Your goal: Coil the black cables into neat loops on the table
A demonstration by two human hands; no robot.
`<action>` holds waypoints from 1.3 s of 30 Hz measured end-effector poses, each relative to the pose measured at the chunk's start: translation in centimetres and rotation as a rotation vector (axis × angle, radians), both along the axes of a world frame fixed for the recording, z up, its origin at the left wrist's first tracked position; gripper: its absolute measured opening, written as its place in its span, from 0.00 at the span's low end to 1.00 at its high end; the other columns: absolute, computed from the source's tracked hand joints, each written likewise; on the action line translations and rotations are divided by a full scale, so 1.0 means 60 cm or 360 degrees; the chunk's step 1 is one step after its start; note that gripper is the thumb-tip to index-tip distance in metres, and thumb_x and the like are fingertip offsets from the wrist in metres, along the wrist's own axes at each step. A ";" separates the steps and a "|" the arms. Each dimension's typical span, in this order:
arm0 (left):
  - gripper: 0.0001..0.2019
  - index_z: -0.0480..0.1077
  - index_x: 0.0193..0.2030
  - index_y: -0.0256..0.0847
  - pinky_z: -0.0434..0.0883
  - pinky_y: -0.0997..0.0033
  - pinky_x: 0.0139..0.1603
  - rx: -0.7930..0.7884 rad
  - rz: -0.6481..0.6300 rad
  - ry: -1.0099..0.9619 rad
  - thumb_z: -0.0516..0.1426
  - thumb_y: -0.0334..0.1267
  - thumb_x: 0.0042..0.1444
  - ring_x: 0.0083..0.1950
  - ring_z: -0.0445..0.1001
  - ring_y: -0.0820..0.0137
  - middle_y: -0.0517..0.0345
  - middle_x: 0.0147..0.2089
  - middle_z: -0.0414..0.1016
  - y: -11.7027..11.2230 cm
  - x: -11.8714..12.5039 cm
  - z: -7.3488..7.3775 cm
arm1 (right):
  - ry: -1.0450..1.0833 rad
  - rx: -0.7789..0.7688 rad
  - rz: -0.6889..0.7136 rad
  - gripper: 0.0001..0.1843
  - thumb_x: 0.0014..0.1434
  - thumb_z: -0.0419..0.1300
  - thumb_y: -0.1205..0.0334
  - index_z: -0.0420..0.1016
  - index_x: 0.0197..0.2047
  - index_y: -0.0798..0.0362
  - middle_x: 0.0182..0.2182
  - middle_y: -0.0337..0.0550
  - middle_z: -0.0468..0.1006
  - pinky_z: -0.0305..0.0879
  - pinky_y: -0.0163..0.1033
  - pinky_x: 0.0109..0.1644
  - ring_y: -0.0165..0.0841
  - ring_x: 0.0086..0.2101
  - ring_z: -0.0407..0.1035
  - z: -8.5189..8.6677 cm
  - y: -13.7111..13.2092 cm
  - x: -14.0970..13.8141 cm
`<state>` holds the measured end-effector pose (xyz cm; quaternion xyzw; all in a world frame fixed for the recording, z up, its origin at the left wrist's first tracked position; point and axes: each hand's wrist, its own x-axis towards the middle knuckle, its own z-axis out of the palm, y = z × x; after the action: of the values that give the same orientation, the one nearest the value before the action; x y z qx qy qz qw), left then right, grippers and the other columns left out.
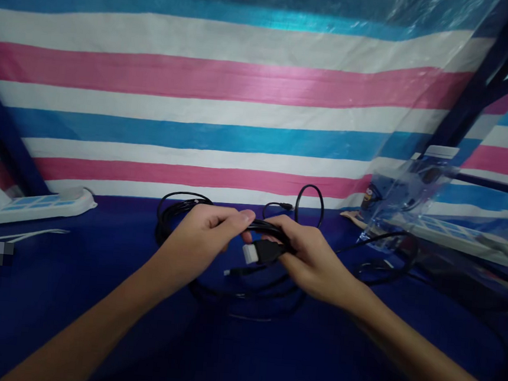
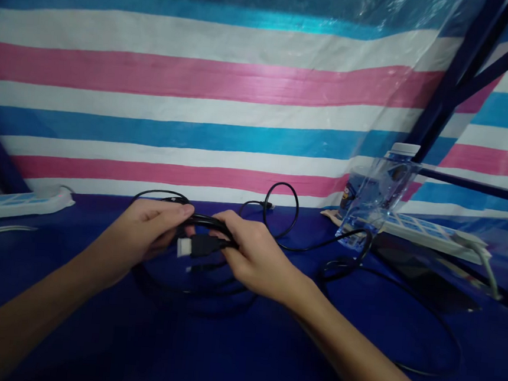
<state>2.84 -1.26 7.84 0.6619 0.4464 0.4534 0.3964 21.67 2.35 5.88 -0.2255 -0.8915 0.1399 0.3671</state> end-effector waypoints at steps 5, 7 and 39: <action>0.16 0.73 0.32 0.38 0.63 0.79 0.25 0.0131 0.0144 -0.0264 0.52 0.47 0.57 0.24 0.67 0.74 0.59 0.21 0.68 0.012 -0.002 -0.005 | 0.0558 -0.0822 -0.0059 0.02 0.54 0.56 0.67 0.69 0.30 0.56 0.16 0.31 0.61 0.49 0.28 0.17 0.21 0.16 0.53 -0.030 0.009 0.000; 0.15 0.74 0.38 0.36 0.67 0.76 0.30 0.0023 0.0291 -0.0473 0.52 0.45 0.57 0.29 0.72 0.71 0.54 0.26 0.74 0.030 -0.012 -0.020 | 0.0914 -0.1142 -0.0046 0.09 0.56 0.57 0.58 0.67 0.30 0.55 0.12 0.27 0.50 0.42 0.28 0.14 0.20 0.12 0.44 -0.032 0.015 0.009; 0.27 0.61 0.21 0.39 0.66 0.73 0.25 -0.0949 -0.0341 -0.1302 0.46 0.62 0.54 0.12 0.49 0.79 0.70 0.08 0.44 0.027 0.027 -0.074 | 0.0938 -0.0719 -0.0178 0.28 0.58 0.55 0.62 0.55 0.61 0.47 0.44 0.46 0.69 0.67 0.44 0.42 0.32 0.37 0.69 -0.081 0.068 0.009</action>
<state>4.45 0.36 3.41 0.3307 0.2944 0.4851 0.7541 22.18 6.45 1.04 -0.2992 -0.6806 0.3716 0.5561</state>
